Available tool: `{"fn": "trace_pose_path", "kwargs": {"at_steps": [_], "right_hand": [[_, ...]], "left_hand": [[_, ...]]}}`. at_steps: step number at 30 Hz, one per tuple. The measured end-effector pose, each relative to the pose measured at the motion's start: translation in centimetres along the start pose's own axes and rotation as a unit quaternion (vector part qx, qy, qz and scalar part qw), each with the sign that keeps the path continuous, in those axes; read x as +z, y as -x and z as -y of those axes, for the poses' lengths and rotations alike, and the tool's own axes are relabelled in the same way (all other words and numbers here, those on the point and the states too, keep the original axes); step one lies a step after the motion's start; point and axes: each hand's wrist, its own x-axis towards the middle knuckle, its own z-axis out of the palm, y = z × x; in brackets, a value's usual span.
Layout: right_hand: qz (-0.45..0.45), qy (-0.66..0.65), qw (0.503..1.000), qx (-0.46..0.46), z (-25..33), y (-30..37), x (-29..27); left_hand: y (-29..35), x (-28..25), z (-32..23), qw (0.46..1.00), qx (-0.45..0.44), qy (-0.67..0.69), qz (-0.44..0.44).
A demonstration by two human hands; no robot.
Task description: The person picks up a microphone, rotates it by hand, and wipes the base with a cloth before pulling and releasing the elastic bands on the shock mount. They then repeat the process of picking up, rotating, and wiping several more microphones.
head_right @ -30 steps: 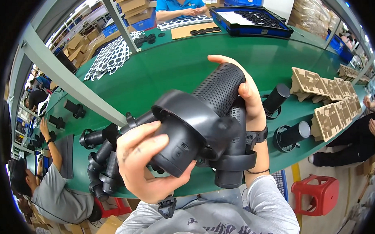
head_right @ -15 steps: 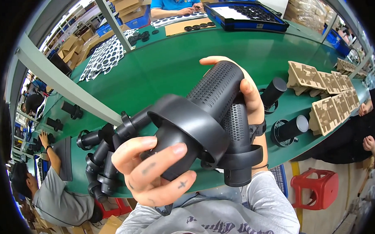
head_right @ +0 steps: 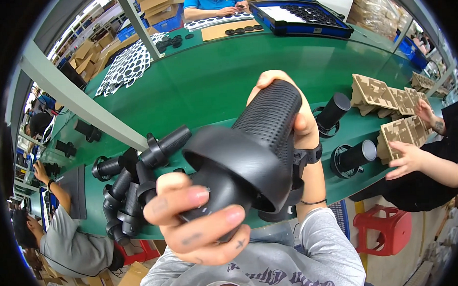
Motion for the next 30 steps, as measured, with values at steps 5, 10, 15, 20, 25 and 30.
{"fn": "trace_pose_path", "kwargs": {"at_steps": [5, 10, 15, 20, 25, 30], "right_hand": [[0.069, -0.013, 0.996, -0.059, 0.4, -0.1, -2.0], [0.066, 0.007, 0.998, -0.001, 0.5, 0.1, -2.1], [0.038, 0.001, 0.999, 0.023, 0.3, 0.2, -2.2], [0.039, -0.003, 0.999, 0.015, -0.1, 0.1, -2.0], [-0.011, -0.046, 0.999, 0.014, -0.5, 0.4, -2.7], [-0.162, 0.087, 0.97, -0.158, 1.5, 0.1, -1.8]], "left_hand": [[-0.3, -0.8, -0.3, 0.985, -0.148, -0.03, 0.077], [0.7, 0.1, 0.2, 0.999, -0.04, 0.025, -0.001], [-0.1, -1.0, -1.3, 0.99, -0.078, 0.001, 0.114], [-0.3, -1.6, -1.6, 0.984, -0.076, -0.011, 0.158], [-0.4, -1.5, -1.2, 0.985, -0.064, 0.002, 0.161], [-1.3, -0.9, 1.1, 0.991, -0.045, -0.129, 0.01]]}}
